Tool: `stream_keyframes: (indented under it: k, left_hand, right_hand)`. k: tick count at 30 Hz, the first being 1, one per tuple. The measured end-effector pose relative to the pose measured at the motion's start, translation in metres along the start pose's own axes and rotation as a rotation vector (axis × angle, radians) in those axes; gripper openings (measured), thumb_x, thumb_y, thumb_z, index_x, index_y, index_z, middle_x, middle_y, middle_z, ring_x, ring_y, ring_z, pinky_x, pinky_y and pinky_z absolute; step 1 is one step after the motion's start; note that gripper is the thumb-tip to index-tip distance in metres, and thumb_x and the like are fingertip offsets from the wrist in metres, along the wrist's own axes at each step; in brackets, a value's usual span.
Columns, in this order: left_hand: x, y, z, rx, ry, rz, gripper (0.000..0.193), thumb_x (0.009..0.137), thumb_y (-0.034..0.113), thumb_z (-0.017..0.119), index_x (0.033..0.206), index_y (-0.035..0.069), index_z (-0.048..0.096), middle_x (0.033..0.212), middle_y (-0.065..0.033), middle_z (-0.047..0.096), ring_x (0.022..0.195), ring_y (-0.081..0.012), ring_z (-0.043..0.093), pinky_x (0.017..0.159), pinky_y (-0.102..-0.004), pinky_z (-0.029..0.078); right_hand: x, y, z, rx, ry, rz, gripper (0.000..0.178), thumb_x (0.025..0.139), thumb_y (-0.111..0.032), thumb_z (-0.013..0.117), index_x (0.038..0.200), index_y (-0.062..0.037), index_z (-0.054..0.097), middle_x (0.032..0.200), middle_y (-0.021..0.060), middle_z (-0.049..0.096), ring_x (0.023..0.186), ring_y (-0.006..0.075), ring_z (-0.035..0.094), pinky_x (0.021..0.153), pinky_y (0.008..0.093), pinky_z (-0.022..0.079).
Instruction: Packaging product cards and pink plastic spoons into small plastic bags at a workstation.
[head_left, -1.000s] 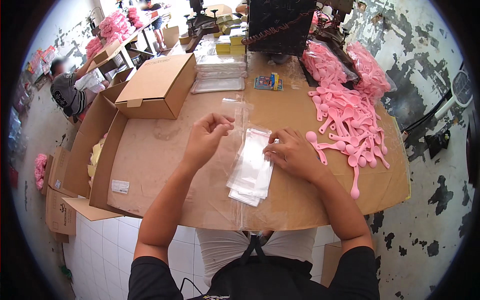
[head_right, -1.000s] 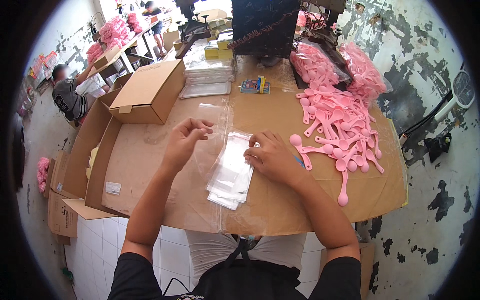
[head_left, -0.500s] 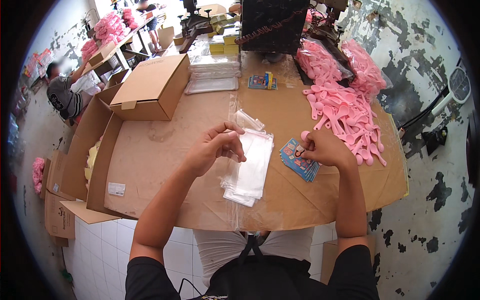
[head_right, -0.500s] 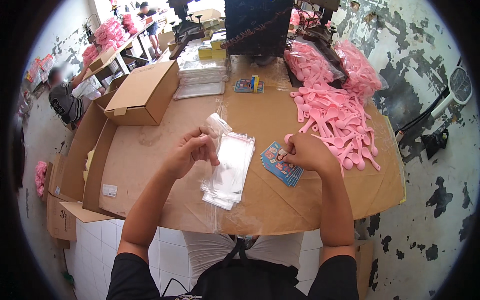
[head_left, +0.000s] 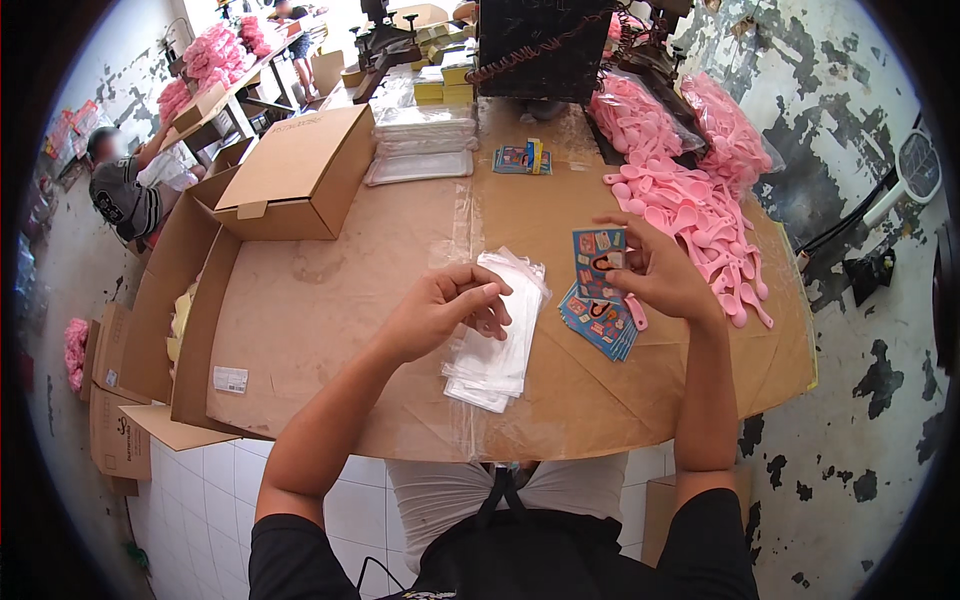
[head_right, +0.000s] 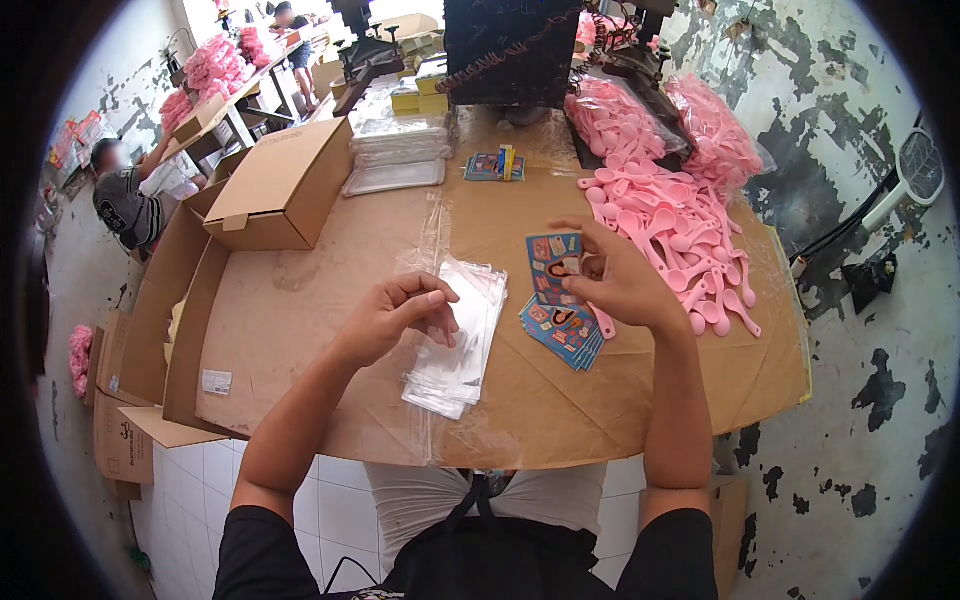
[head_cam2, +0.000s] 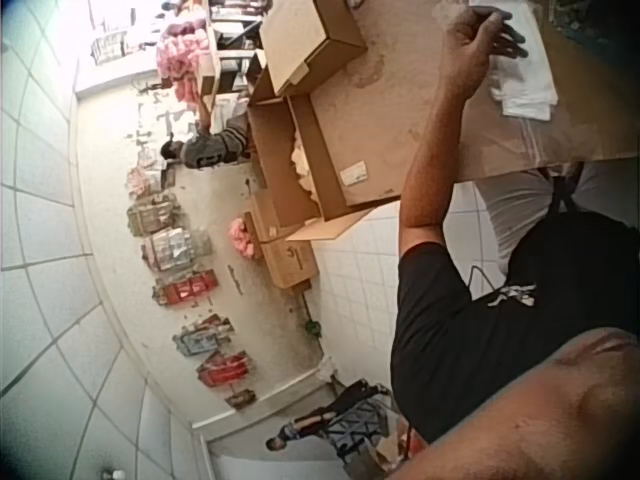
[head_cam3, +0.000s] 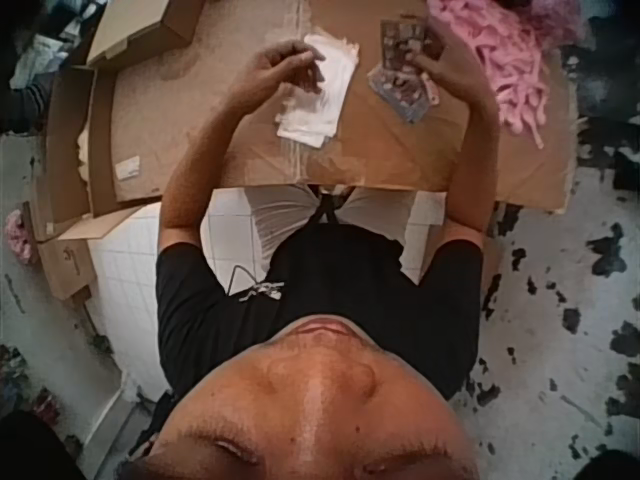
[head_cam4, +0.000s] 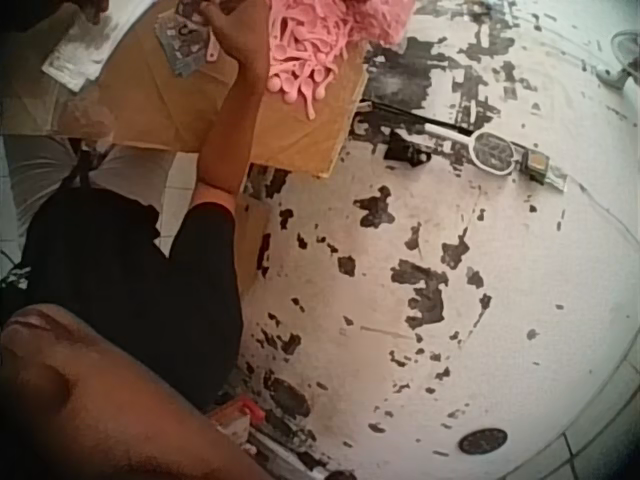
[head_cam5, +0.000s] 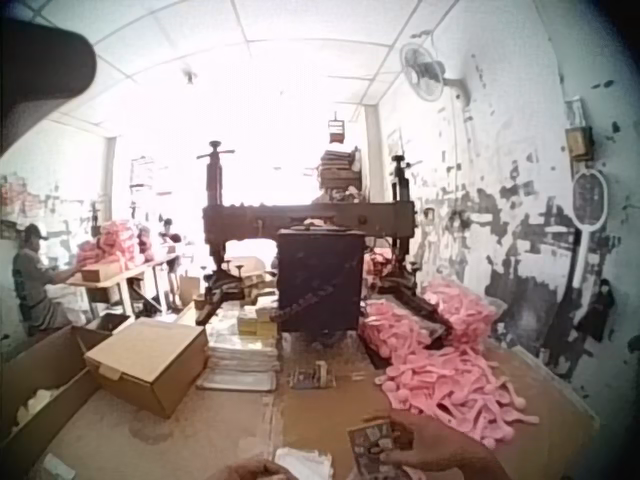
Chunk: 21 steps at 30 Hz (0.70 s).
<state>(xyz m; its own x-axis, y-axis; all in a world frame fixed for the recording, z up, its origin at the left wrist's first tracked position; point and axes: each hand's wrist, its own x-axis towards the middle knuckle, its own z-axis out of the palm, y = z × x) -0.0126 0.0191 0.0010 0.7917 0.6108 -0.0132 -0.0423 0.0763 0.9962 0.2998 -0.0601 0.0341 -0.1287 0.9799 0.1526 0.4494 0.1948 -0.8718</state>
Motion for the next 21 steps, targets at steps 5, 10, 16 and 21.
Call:
stream_keyframes:
  k: [5,10,16,21]
  left_hand:
    - [-0.001,-0.001,0.008,0.023,0.057,0.038,0.026,0.105,0.021,0.054,0.108,-0.002,0.063,0.093,-0.0117,0.072,0.082,-0.0189,0.073,0.075,-0.0307,0.059]
    - [0.001,0.001,0.015,0.016,0.154,0.06,0.025,0.103,0.019,0.058,0.108,-0.005,0.065,0.097,-0.0135,0.073,0.085,-0.0205,0.073,0.075,-0.0301,0.06]
    - [0.001,-0.004,0.016,0.084,0.188,0.054,0.026,0.103,0.018,0.058,0.109,-0.006,0.066,0.1,-0.0149,0.073,0.089,-0.0209,0.074,0.075,-0.0292,0.059]
    - [0.002,-0.003,0.013,0.098,0.253,0.067,0.026,0.103,0.018,0.059,0.111,-0.006,0.066,0.1,-0.0138,0.074,0.088,-0.0201,0.074,0.074,-0.0288,0.059]
  right_hand:
    - [0.01,-0.015,0.034,0.272,0.134,0.161,0.035,0.095,-0.008,0.065,0.127,0.0031,0.052,0.096,0.007,0.069,0.08,0.0097,0.068,0.057,0.0231,0.053]
    - [0.015,-0.005,0.074,0.531,0.347,0.062,0.024,0.097,-0.01,0.064,0.116,0.0023,0.055,0.098,0.0091,0.069,0.08,0.0132,0.069,0.064,0.0257,0.058]
    - [0.016,-0.012,0.087,0.771,0.444,0.027,0.017,0.097,-0.009,0.064,0.108,-0.0002,0.055,0.097,0.0097,0.068,0.08,0.0137,0.068,0.075,0.0284,0.061]
    - [0.016,-0.008,0.082,0.683,0.349,-0.023,0.018,0.095,-0.007,0.066,0.107,-0.0006,0.054,0.096,0.0086,0.067,0.081,0.0133,0.068,0.075,0.0285,0.06]
